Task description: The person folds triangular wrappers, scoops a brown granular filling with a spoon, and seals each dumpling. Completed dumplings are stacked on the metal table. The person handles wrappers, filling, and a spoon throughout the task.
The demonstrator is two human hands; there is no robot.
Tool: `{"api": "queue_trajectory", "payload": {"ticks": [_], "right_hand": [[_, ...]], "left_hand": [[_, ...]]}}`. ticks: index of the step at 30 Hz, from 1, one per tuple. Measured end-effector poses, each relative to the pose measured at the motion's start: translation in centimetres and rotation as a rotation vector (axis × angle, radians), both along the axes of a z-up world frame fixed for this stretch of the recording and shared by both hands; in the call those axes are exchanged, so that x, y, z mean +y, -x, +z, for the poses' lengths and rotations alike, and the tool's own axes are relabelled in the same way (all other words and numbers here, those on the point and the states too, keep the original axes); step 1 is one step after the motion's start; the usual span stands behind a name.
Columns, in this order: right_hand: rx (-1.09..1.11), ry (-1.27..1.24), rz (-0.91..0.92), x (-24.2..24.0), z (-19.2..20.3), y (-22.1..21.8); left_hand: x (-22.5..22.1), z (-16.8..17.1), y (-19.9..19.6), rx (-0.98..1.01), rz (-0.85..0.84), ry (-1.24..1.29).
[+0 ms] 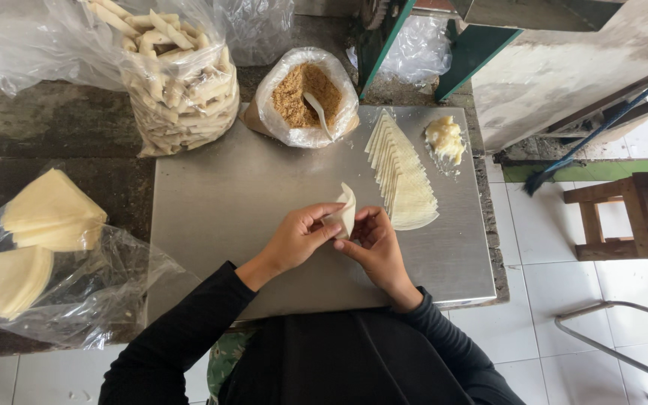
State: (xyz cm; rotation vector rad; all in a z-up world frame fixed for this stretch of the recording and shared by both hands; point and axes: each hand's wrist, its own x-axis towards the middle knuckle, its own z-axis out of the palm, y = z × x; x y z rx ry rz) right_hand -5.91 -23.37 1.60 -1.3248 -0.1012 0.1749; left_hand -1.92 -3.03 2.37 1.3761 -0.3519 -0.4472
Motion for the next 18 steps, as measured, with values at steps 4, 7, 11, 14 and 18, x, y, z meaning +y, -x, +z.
{"api": "queue_trajectory", "payload": {"ticks": [4, 7, 11, 14, 18], "right_hand": [[0.172, -0.224, -0.001, -0.2, 0.3, 0.2], [0.286, -0.323, -0.061, -1.3, 1.1, 0.2], [0.292, -0.322, -0.171, -5.0, 2.7, -1.0], [0.093, -0.163, -0.369, -8.7, 4.0, -3.0], [-0.365, 0.861, -0.592, -11.1, 5.4, -4.2]], "left_hand": [[-0.1, 0.0, 0.4, -0.055, -0.028, -0.003], [-0.2, -0.3, 0.2, 0.007, -0.042, 0.053], [0.1, -0.6, -0.6, 0.153, -0.017, 0.188], [0.5, -0.6, -1.0, 0.253, 0.05, 0.221], [0.7, -0.5, -1.1, 0.25, 0.084, 0.243]]}}
